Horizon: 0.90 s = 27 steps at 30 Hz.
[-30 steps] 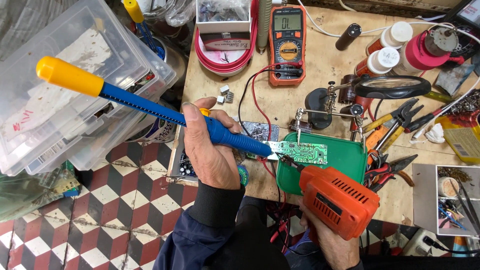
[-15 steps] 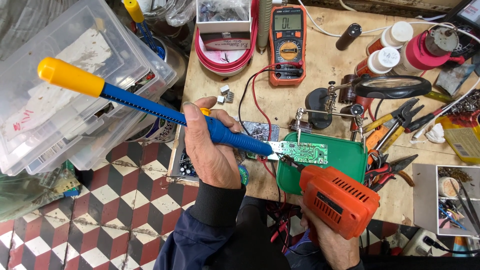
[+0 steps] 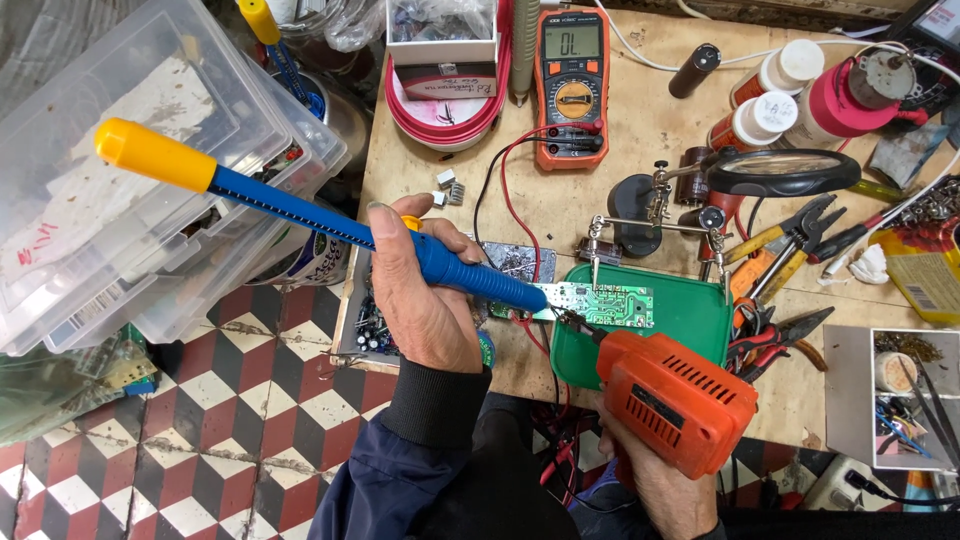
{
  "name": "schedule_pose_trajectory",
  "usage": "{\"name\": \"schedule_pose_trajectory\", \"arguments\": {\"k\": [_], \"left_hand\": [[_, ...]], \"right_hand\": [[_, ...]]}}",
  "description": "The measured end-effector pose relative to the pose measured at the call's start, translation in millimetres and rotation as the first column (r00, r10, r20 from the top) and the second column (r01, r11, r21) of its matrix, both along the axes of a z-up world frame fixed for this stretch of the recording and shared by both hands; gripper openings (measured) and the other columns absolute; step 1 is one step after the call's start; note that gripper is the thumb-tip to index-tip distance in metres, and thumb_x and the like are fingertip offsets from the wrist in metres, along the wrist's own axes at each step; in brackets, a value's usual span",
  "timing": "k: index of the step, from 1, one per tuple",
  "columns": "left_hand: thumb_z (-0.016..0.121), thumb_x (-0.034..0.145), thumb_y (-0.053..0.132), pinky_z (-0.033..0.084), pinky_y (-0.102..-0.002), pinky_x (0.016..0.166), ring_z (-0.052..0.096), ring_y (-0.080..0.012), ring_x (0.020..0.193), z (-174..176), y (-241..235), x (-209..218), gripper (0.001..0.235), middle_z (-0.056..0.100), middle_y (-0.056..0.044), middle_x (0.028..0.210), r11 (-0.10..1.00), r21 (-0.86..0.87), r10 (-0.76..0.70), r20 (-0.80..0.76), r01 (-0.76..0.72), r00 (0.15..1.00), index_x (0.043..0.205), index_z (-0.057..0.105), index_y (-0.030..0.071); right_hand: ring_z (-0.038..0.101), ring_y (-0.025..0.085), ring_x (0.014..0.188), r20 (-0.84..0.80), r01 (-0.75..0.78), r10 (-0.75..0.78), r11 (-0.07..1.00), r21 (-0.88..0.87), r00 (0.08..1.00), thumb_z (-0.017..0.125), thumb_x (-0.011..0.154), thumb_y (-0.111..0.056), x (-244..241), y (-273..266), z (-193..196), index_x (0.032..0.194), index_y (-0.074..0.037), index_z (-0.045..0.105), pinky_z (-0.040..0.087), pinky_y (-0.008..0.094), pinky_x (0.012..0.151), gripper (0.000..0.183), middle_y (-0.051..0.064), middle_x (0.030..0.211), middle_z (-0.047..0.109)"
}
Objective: The person inspects a small circuit board, then uses a hot air gun and a desoldering pump to remove components from the board. The person repeatedly heats and desolders specific areas of the circuit board.
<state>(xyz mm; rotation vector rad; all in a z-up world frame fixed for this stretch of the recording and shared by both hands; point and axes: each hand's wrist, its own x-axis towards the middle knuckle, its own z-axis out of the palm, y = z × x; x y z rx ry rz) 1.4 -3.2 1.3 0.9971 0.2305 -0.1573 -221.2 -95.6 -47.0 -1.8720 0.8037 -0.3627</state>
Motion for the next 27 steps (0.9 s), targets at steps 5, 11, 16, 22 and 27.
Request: {"name": "schedule_pose_trajectory", "arguments": {"k": [5, 11, 16, 22, 27], "left_hand": [[0.057, 0.101, 0.058, 0.053, -0.035, 0.060, 0.058, -0.0208, 0.062, -2.3, -1.4, 1.6, 0.059, 0.059, -0.010, 0.072, 1.000, 0.018, -0.001, -0.011, 0.001, 1.000, 0.119, 0.066, 0.003], [0.079, 0.096, 0.044, 0.052, -0.032, 0.053, 0.055, -0.0158, 0.055, -11.6, -10.5, 3.6, 0.037, 0.057, -0.004, 0.067, 0.999, -0.054, -0.004, 0.038, 0.006, 0.999, 0.102, 0.057, 0.015], [0.085, 0.089, 0.045, 0.052, -0.030, 0.048, 0.056, -0.0130, 0.048, -11.3, -13.3, 4.2, 0.043, 0.058, 0.001, 0.062, 0.999, -0.037, 0.014, 0.016, -0.014, 1.000, 0.103, 0.058, 0.015], [0.072, 0.094, 0.066, 0.061, -0.037, 0.060, 0.062, -0.0150, 0.052, 25.1, 24.5, 13.3, 0.050, 0.061, 0.000, 0.062, 0.995, 0.098, -0.004, 0.329, -0.030, 0.944, 0.088, 0.059, 0.018], [0.084, 0.090, 0.017, 0.059, -0.029, 0.072, 0.071, -0.0138, 0.077, 61.8, 70.8, 17.4, 0.038, 0.065, -0.003, 0.097, 0.768, 0.640, -0.397, 0.458, 0.014, 0.795, 0.116, 0.057, 0.017]], "right_hand": [[0.075, 0.039, 0.128, 0.041, -0.012, 0.018, 0.990, -0.144, 0.999, 0.077, 0.097, -0.029, -3.7, -2.1, -10.3, 0.142, -0.015, 0.072, 0.065, 0.057, 0.117, 0.048, 0.012, 0.138, 0.074], [0.076, 0.026, 0.054, -0.015, 0.078, -0.077, 0.958, 0.277, 0.997, 0.078, 0.091, -0.018, -5.0, 3.4, -5.5, 0.161, -0.014, 0.058, 0.071, 0.051, 0.062, 0.073, 0.013, 0.070, 0.075], [0.073, 0.022, 0.054, 0.004, 0.093, -0.096, 0.979, 0.183, 0.995, 0.079, 0.091, -0.018, -4.2, 5.3, -0.9, 0.154, -0.012, 0.064, 0.074, 0.049, 0.075, 0.065, 0.008, 0.073, 0.072], [0.076, 0.033, 0.080, -0.074, 0.345, -0.337, 0.908, 0.237, 0.938, 0.085, 0.081, -0.005, -16.0, 11.1, 8.9, 0.162, -0.014, 0.058, 0.066, 0.055, 0.089, 0.086, 0.017, 0.085, 0.075], [0.065, 0.027, 0.047, 0.074, 0.225, -0.278, 0.885, 0.407, 0.958, 0.080, 0.092, -0.005, -19.5, 7.5, 28.4, 0.082, 0.003, 0.072, 0.065, 0.043, 0.058, 0.015, 0.018, 0.056, 0.067]]}}
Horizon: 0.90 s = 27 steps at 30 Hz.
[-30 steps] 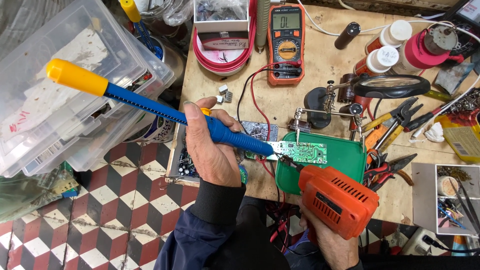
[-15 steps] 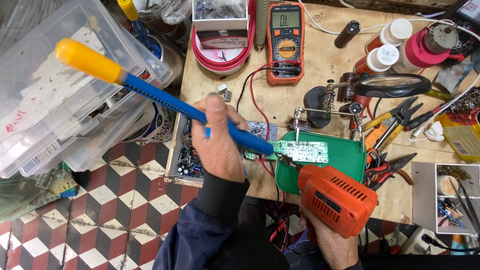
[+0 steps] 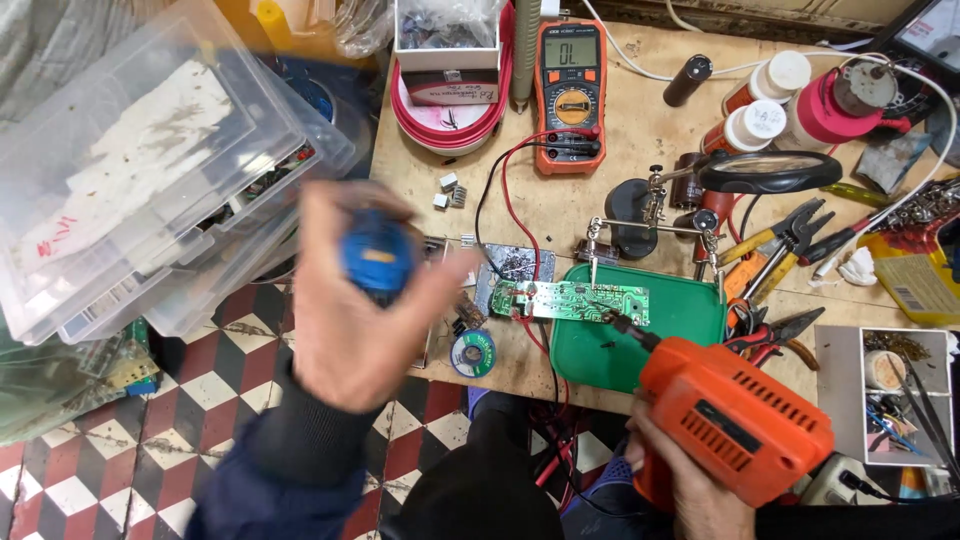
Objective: The person inspects a small circuit board, then uses a hot air gun and a desoldering pump to remove components from the board. The person repeatedly heats and desolders specific areas of the circuit board.
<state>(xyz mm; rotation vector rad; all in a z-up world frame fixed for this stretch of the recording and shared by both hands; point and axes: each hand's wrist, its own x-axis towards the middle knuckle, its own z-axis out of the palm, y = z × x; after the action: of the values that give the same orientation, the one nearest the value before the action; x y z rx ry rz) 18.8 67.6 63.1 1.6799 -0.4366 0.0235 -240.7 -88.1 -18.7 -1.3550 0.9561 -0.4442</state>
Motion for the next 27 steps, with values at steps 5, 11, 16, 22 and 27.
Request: {"name": "schedule_pose_trajectory", "arguments": {"k": [5, 11, 16, 22, 27], "left_hand": [[0.076, 0.097, 0.020, 0.049, -0.050, 0.055, 0.066, -0.0313, 0.063, 41.8, 34.6, -8.7, 0.018, 0.065, -0.002, 0.082, 0.526, 0.671, -0.767, 0.109, 0.522, 0.633, 0.102, 0.058, 0.019], [0.084, 0.090, 0.030, 0.044, -0.051, 0.025, 0.065, -0.0288, 0.041, 52.0, 40.7, -44.1, 0.030, 0.065, 0.005, 0.063, 0.286, 0.935, -0.883, 0.173, 0.207, 0.437, 0.110, 0.062, 0.024], [0.071, 0.112, 0.040, 0.048, -0.052, 0.036, 0.064, -0.0299, 0.053, 51.5, 31.2, -57.1, 0.025, 0.064, -0.002, 0.074, 0.087, 0.903, -0.924, -0.085, 0.420, 0.374, 0.113, 0.056, 0.020], [0.061, 0.111, 0.017, 0.047, -0.049, 0.033, 0.069, -0.0323, 0.045, 1.6, 28.6, -106.9, 0.010, 0.073, -0.005, 0.066, 0.212, 0.897, -0.912, 0.040, 0.387, 0.409, 0.114, 0.066, 0.010], [0.062, 0.108, 0.018, 0.045, -0.048, 0.033, 0.073, -0.0340, 0.048, -20.1, 11.4, -133.1, 0.012, 0.073, -0.002, 0.062, 0.351, 0.880, -0.885, 0.201, 0.319, 0.421, 0.101, 0.069, 0.010]], "right_hand": [[0.067, 0.035, 0.058, -0.053, 0.226, -0.221, 0.965, 0.136, 0.974, 0.082, 0.085, 0.001, -24.0, -12.9, 0.3, 0.096, 0.003, 0.065, 0.062, 0.043, 0.073, 0.020, 0.023, 0.067, 0.066], [0.057, 0.023, 0.061, 0.105, 0.226, -0.264, 0.933, 0.282, 0.959, 0.067, 0.107, -0.029, -4.5, -33.1, 52.9, 0.125, 0.000, 0.071, 0.045, 0.034, 0.051, 0.035, 0.012, 0.094, 0.065], [0.055, 0.029, 0.062, 0.064, 0.216, -0.257, 0.903, 0.372, 0.964, 0.064, 0.109, -0.031, -1.1, -21.0, 66.9, 0.131, 0.000, 0.072, 0.045, 0.040, 0.054, 0.039, 0.013, 0.100, 0.067], [0.065, 0.034, 0.079, -0.141, 0.300, -0.268, 0.898, 0.323, 0.953, 0.066, 0.103, -0.014, 23.0, 7.8, 99.2, 0.138, 0.005, 0.075, 0.052, 0.044, 0.067, 0.041, 0.025, 0.106, 0.075], [0.073, 0.039, 0.086, -0.201, 0.294, -0.246, 0.920, 0.259, 0.948, 0.070, 0.097, -0.003, 33.1, 23.0, 102.4, 0.130, 0.012, 0.079, 0.060, 0.047, 0.083, 0.038, 0.030, 0.105, 0.081]]}}
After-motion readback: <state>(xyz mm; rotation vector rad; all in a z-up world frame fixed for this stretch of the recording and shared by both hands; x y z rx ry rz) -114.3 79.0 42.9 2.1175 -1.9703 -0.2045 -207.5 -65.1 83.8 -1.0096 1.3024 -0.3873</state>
